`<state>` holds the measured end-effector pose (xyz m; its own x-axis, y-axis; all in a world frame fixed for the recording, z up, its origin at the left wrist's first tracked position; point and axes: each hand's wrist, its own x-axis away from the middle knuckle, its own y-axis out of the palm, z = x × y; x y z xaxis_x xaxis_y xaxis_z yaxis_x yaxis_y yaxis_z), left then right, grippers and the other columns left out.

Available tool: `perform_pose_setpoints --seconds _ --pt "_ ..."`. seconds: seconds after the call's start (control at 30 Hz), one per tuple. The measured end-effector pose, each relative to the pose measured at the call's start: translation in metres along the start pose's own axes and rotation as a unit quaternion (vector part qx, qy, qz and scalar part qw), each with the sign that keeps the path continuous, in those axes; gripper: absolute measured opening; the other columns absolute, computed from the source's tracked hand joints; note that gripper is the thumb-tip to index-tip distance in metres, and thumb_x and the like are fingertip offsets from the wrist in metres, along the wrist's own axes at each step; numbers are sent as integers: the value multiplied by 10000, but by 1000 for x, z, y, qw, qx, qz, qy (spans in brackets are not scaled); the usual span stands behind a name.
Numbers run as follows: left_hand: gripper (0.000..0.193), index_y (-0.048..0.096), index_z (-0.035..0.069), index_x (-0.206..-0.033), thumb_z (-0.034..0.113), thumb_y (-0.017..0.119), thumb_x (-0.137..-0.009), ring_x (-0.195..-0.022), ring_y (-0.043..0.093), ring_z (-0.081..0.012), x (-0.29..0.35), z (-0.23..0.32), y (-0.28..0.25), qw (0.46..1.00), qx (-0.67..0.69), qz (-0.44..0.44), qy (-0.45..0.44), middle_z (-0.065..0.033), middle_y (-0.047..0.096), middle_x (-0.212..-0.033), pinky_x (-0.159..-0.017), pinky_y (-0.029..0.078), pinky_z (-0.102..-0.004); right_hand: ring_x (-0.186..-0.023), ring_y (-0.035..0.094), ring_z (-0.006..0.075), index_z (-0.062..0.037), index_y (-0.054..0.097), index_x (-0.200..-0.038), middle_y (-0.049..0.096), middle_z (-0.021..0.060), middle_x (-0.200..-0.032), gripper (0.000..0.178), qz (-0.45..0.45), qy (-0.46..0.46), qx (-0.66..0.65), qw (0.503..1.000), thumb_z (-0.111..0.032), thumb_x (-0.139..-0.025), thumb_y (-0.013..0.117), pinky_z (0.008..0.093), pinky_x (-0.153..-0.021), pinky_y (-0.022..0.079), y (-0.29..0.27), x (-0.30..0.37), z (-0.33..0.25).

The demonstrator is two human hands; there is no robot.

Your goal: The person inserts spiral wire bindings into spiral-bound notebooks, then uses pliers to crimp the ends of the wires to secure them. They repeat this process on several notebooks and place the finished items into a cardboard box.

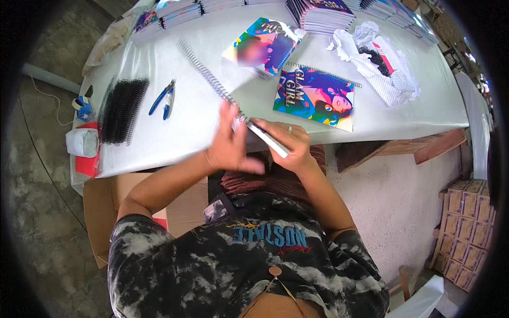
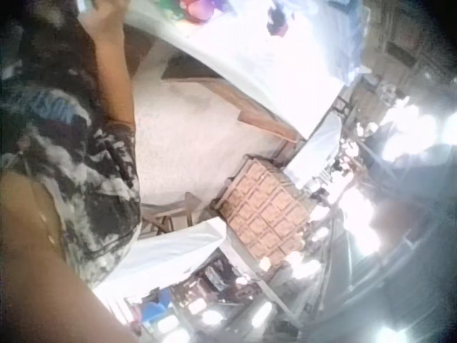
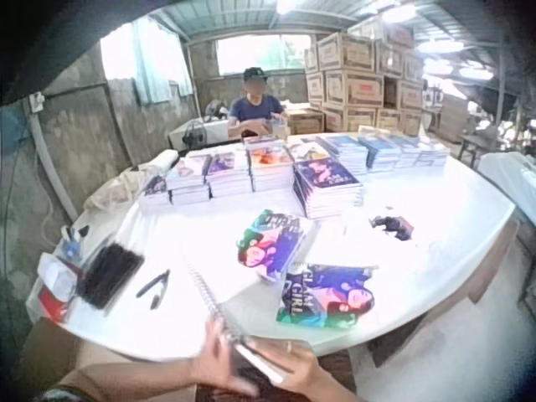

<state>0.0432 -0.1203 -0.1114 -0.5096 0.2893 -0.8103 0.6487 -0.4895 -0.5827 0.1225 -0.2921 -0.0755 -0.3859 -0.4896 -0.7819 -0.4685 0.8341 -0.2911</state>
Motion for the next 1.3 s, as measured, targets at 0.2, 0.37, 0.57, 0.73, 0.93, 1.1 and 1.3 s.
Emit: perform_pose_setpoints --seconds 0.2,0.37,0.57,0.73,0.93,1.1,1.3 --pt "1159 122 -81 -1390 824 334 -699 -1345 58 -440 -75 -44 -26 976 -141 163 -29 -297 76 -1435 -1069 22 -557 -874 657 273 -6 611 -1083 646 161 -1016 384 14 3 1 1000 3 -701 650 338 -737 526 0 -3 0" --pt "1108 315 -58 -1325 810 450 -649 -1289 258 -441 3 7 -4 994 -27 -59 88 -316 288 -1346 -1036 75 -605 -881 655 270 -12 610 -1092 646 148 -1026 389 16 26 39 999 -6 -705 653 344 -739 527 -3 -5 -4" --pt "1264 119 -55 -1387 782 580 -559 -1282 139 -517 -57 -18 -9 994 -85 43 -58 -312 192 -1376 -1007 80 -655 -882 653 271 -28 619 -1082 648 138 -1024 410 7 -1 18 1000 -30 -674 662 343 -733 528 3 -5 -1" --pt "1045 246 -35 -1323 691 594 -657 -1162 359 -417 -36 -2 -12 980 77 -168 80 -225 377 -1260 -917 289 -566 -878 655 258 -32 611 -1093 651 134 -1008 436 16 9 40 999 -37 -659 653 338 -728 529 2 -7 0" --pt "1054 349 -82 -1223 721 627 -599 -1139 336 -501 -20 17 7 998 9 -60 20 -281 344 -1267 -965 155 -673 -809 659 276 -20 593 -1115 653 164 -956 472 37 76 -27 996 -39 -649 660 344 -682 523 8 -2 2" --pt "979 250 40 -1375 767 398 -736 -1189 307 -486 -73 -6 -14 954 -223 71 186 -335 311 -1285 -985 187 -613 -820 655 288 -30 600 -1109 651 155 -976 429 11 34 14 999 -59 -685 659 351 -702 518 9 -6 -3" --pt "1027 19 -71 -1392 614 496 -793 -1328 55 -490 -32 40 4 992 84 -35 -88 -339 33 -1427 -1049 53 -579 -1062 582 295 -16 517 -1230 569 174 -1186 503 70 85 -40 993 -180 -774 651 364 -884 466 10 -8 -3"
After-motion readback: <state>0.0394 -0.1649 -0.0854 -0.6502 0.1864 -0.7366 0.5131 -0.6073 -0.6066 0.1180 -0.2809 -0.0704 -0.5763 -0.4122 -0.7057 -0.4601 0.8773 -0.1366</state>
